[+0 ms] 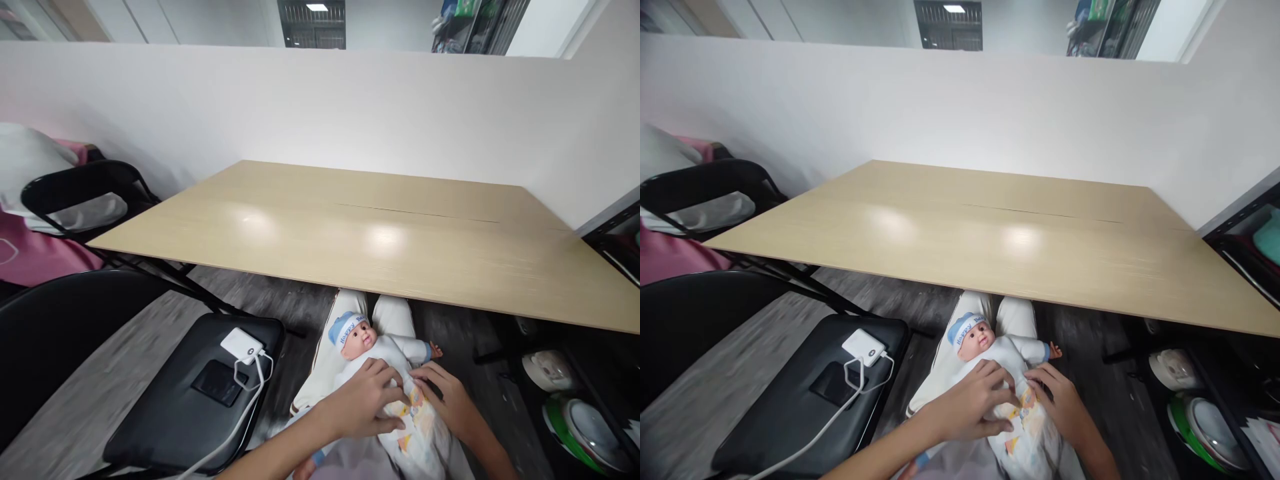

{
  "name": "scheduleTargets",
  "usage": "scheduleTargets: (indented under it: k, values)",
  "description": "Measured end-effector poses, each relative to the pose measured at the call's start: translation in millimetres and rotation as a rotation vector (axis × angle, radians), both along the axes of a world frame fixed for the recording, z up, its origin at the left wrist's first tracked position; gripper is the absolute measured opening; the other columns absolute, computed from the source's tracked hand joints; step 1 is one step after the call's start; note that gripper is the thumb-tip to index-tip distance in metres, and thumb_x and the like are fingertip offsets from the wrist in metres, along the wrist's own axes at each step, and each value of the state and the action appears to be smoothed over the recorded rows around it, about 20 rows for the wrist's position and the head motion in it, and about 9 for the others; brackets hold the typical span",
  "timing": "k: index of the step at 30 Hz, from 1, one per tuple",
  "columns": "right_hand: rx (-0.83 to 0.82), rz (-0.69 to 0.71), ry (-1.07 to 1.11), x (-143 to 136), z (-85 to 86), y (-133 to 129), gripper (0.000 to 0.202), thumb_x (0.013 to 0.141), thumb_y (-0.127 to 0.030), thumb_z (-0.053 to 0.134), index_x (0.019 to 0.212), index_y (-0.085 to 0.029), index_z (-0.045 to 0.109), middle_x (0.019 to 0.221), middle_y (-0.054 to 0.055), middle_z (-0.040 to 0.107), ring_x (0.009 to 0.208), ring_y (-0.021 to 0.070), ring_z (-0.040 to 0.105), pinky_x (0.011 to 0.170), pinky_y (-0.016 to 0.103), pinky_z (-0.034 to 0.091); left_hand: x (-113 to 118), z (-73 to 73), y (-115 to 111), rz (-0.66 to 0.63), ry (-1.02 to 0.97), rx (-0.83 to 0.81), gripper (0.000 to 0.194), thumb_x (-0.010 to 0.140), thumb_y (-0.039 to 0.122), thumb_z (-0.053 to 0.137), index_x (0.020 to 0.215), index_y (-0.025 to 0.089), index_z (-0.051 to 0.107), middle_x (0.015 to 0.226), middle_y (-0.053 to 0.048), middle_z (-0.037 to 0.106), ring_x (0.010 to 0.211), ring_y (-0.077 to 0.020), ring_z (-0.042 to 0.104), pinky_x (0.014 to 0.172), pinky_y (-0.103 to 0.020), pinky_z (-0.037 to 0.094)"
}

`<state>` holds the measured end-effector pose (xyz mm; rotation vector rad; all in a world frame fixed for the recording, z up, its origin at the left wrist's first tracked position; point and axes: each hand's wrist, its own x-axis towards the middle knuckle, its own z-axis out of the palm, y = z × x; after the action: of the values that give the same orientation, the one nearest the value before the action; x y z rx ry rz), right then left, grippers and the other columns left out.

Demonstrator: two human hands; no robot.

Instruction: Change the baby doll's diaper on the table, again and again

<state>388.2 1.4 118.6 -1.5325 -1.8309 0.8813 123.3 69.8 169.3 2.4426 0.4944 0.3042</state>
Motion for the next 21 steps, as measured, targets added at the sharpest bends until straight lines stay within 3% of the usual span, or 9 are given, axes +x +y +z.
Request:
scheduleTargets:
  k: [5,9,13,15,19,21]
  values:
    - [0.163,-0.109,0.018,23.1,-16.4,12.8,0.029,0.107,-0.043,0.058,0.114,-0.026,0.08,0.108,0.008,0.077,0.099,0.0236,0.076,0.095,0.036,0.063,4.1,0.8,1.8,0.017,-0.062,-0.161,0.021,0.099,0.047,0.077,0.107,0.028,0.077,0.128,-0.004,0.071,0.12,-0.024,0.061,0.104,-0.038,0.043]
    - [0.186,-0.192,-0.031,33.8,-21.1,27.3,0.031,0.107,-0.048,0.059,0.11,-0.024,0.079,0.105,0.009,0.076,0.096,0.026,0.076,0.094,0.042,0.063,5.4,9.8,1.2,0.009,-0.053,-0.253,0.017,0.099,0.042,0.076,0.107,0.026,0.075,0.128,-0.003,0.074,0.121,-0.0227,0.061,0.107,-0.037,0.043]
    - [0.125,-0.021,-0.068,9.7,-5.7,25.0,0.028,0.109,-0.042,0.055,0.117,-0.027,0.077,0.116,0.01,0.076,0.116,0.0289,0.072,0.109,0.047,0.057,-0.3,15.7,-1.3,-0.051,-0.033,-0.309,0.01,0.101,0.034,0.071,0.105,0.026,0.076,0.107,-0.001,0.081,0.113,-0.0228,0.064,0.113,-0.04,0.04]
    - [0.067,0.091,-0.06,-7.5,5.4,17.5,0.027,0.109,-0.039,0.054,0.122,-0.028,0.074,0.124,0.01,0.074,0.119,0.0278,0.07,0.107,0.044,0.057,-6.8,16.2,-4.5,-0.081,-0.04,-0.357,0.01,0.098,0.035,0.073,0.104,0.027,0.076,0.099,0.001,0.082,0.106,-0.0221,0.067,0.117,-0.041,0.037]
    - [-0.031,0.129,-0.08,-16.8,21.0,-5.8,0.029,0.108,-0.042,0.052,0.093,-0.027,0.071,0.095,0.007,0.072,0.093,0.0255,0.069,0.087,0.039,0.059,-18.7,17.9,-7.3,-0.067,-0.075,-0.464,0.021,0.099,0.044,0.07,0.108,0.027,0.075,0.088,0.002,0.081,0.086,-0.0186,0.07,0.112,-0.039,0.043]
    - [-0.104,0.108,-0.09,-4.8,23.6,-22.0,0.036,0.107,-0.048,0.052,0.083,-0.028,0.069,0.084,0.005,0.071,0.086,0.0258,0.069,0.083,0.037,0.059,-13.5,18.4,-2.8,-0.012,-0.079,-0.403,0.025,0.103,0.047,0.065,0.113,0.026,0.074,0.098,-0.002,0.081,0.096,-0.0206,0.07,0.11,-0.038,0.045]
